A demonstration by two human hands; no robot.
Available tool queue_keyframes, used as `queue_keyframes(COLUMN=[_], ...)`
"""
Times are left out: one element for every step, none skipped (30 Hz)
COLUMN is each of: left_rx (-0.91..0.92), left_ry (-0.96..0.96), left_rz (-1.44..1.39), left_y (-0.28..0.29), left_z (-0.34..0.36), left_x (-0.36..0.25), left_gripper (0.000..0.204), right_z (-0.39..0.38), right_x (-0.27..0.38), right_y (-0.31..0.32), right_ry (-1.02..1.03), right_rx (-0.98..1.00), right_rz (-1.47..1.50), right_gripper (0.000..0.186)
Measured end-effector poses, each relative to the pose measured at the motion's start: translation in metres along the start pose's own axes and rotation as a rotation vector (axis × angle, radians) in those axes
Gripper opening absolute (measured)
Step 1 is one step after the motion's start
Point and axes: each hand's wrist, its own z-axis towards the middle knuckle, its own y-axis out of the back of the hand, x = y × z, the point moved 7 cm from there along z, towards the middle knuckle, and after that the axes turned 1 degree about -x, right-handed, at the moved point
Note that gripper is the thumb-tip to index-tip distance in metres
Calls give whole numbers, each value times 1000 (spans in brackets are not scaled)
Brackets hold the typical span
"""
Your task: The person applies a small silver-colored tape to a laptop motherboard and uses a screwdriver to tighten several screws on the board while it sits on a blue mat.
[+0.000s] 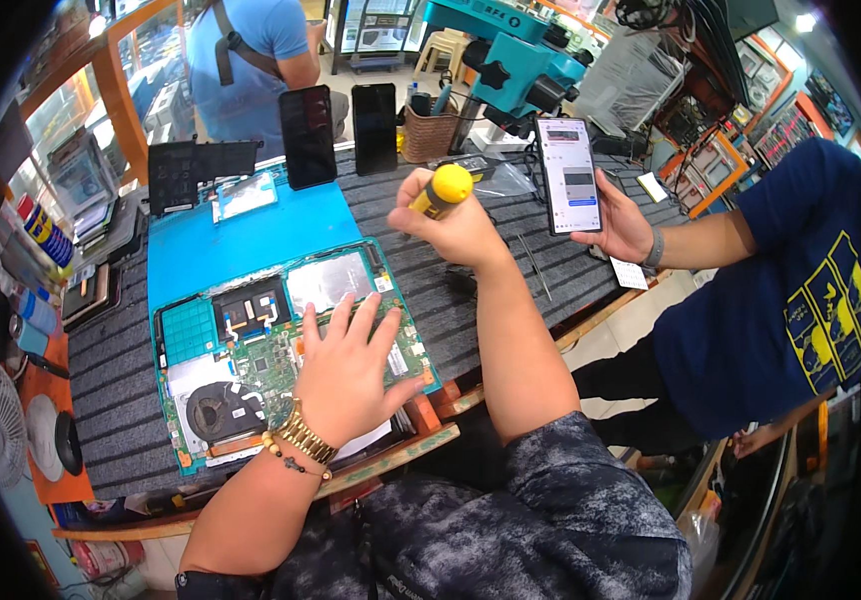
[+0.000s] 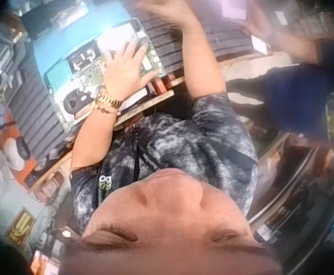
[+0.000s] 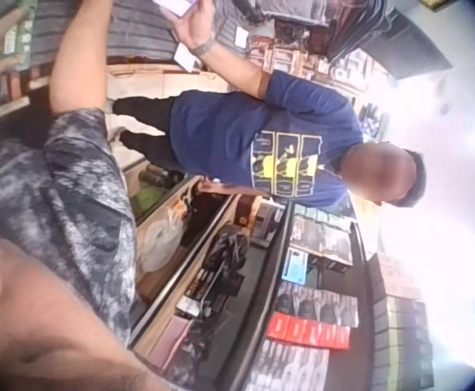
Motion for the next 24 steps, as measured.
queue_keyframes(left_rx=[0, 1, 1, -8, -13, -26, -39, -36, -63, -70, -75, -76, -75, -88, -77, -76, -74, -67, -72, -70, -70, -66, -65, -65], left_ry=[3, 6, 8, 6, 13, 12, 11, 16, 17, 20, 24, 32, 36, 32, 41, 43, 45, 46, 45, 44, 43, 44, 46, 49], left_rz=[-9, -10, -9, -5, -14, -13, -13, -6, -24, -32, -40, -34, -29, -11, -17, -10, -2, 17, 0, -4, -1, -9, -10, 3], left_y=[0, 0, 0, 0, 0, 1, 2, 1, 2, 2, 1, 1, 0, 1, -1, -1, -1, -2, -2, -3, -3, -4, -5, -5], left_z=[0, 0, 0, 1, 1, 1, 1, 1, 2, 3, 3, 4, 5, 5, 6, 6, 6, 6, 6, 7, 7, 7, 8, 9], left_x=[0, 0, 0, 0, 1, 1, 2, 2, 2, 3, 3, 4, 4, 4, 5, 5, 5, 4, 4, 4, 5, 5, 5, 5], left_gripper=[86, 86, 85, 85, 85, 85, 84, 84, 84, 83, 83, 83, 83, 83, 83, 83, 83, 83, 83, 83, 83, 82, 82, 82], right_z=[0, 0, 1, 3, 3, 2, 1, 1, 1, 0, 1, 1, 1, -1, -1, -2, -3, -2, -2, -2, -2, -2, -2, -2], right_x=[0, -1, -3, 2, 5, 10, 8, 8, 8, 7, 6, 7, 10, 12, 13, 14, 15, 14, 14, 13, 13, 12, 11, 12], right_y=[1, 1, 0, -2, -4, -5, -5, -4, -4, -3, -3, -1, 1, 3, 4, 6, 7, 8, 9, 10, 11, 11, 11, 10], right_ry=[5, 9, -6, 85, 155, 236, 236, 242, 251, 258, 247, 278, 316, 356, 367, 383, 399, 388, 379, 369, 358, 346, 333, 337], right_rx=[-23, -45, -75, -108, -149, -197, -250, -293, -337, -384, -379, -412, -420, -436, -444, -458, -472, -485, -498, -517, -523, -533, -541, -538], right_rz=[30, 61, 82, 87, 82, 79, 109, 137, 165, 194, 239, 260, 254, 248, 261, 274, 287, 289, 291, 285, 295, 303, 314, 307], right_gripper=[32, 33, 33, 32, 31, 30, 27, 26, 26, 26, 25, 29, 33, 36, 38, 39, 40, 39, 39, 39, 39, 39, 39, 40])
